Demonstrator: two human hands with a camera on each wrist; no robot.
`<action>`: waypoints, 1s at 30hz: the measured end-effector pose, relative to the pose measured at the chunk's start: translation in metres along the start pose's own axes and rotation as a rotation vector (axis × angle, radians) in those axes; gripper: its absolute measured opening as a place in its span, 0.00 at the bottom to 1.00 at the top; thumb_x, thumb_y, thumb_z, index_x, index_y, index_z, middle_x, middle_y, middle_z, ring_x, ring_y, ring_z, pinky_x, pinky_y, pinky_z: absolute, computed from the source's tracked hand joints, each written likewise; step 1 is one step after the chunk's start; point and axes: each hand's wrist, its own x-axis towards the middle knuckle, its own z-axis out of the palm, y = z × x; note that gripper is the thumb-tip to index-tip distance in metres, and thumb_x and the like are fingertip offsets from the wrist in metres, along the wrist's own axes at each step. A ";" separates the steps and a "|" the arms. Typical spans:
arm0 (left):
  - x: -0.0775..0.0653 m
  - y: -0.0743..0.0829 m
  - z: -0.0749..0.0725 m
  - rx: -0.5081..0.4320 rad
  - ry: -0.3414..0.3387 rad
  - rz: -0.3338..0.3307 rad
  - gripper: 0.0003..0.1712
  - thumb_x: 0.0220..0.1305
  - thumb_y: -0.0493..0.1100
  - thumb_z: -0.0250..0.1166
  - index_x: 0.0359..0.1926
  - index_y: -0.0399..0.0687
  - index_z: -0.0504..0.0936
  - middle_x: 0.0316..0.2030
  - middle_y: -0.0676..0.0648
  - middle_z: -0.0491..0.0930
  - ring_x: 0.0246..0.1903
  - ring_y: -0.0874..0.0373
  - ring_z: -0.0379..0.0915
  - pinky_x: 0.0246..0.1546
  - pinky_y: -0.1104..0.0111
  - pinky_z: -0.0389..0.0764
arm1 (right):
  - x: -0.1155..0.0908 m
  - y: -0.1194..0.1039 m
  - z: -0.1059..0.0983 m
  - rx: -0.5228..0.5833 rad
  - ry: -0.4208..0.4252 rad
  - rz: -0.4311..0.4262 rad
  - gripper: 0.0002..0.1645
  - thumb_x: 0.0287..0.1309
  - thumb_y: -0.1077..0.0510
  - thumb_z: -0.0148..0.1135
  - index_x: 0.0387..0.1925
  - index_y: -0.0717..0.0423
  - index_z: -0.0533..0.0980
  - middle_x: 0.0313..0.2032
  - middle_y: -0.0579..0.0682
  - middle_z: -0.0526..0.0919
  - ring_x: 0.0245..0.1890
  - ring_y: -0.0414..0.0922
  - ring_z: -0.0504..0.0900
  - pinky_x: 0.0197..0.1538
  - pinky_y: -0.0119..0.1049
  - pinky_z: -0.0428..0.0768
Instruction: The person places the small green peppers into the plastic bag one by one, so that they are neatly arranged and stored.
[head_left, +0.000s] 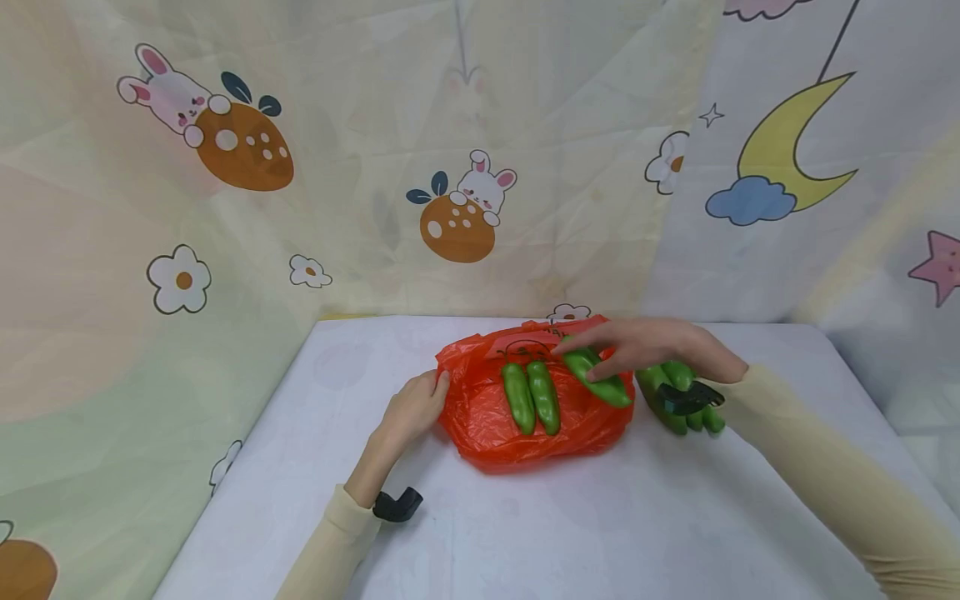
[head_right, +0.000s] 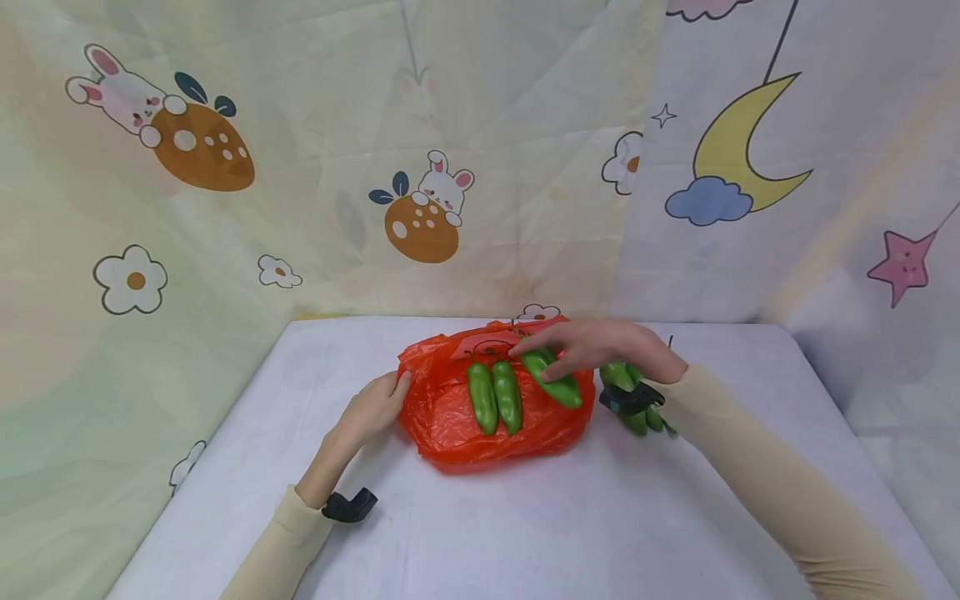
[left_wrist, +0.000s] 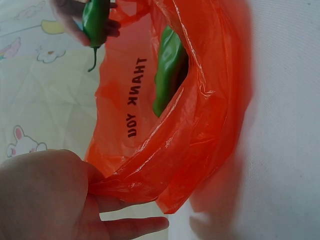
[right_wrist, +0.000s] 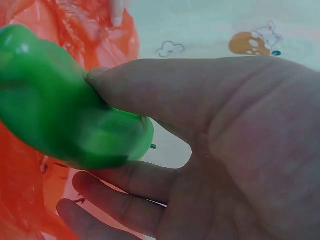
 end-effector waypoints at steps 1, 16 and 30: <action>0.000 0.000 0.000 0.003 0.003 0.002 0.23 0.79 0.54 0.43 0.35 0.48 0.77 0.25 0.48 0.72 0.27 0.55 0.69 0.26 0.66 0.71 | 0.002 0.000 0.001 -0.004 -0.005 0.003 0.32 0.65 0.48 0.65 0.69 0.29 0.70 0.74 0.50 0.63 0.73 0.57 0.59 0.63 0.58 0.74; 0.000 -0.002 0.000 -0.004 -0.013 -0.002 0.22 0.79 0.55 0.43 0.40 0.48 0.78 0.25 0.49 0.73 0.28 0.56 0.70 0.27 0.66 0.72 | 0.020 0.001 0.010 0.028 -0.102 0.012 0.31 0.65 0.50 0.64 0.69 0.36 0.70 0.71 0.50 0.68 0.69 0.54 0.64 0.62 0.53 0.77; 0.000 0.001 0.002 -0.011 -0.019 -0.004 0.21 0.79 0.55 0.43 0.39 0.49 0.78 0.25 0.49 0.73 0.27 0.56 0.71 0.27 0.67 0.73 | 0.039 0.002 0.023 -0.067 -0.058 0.082 0.32 0.65 0.56 0.64 0.70 0.45 0.70 0.69 0.55 0.71 0.65 0.54 0.69 0.62 0.52 0.77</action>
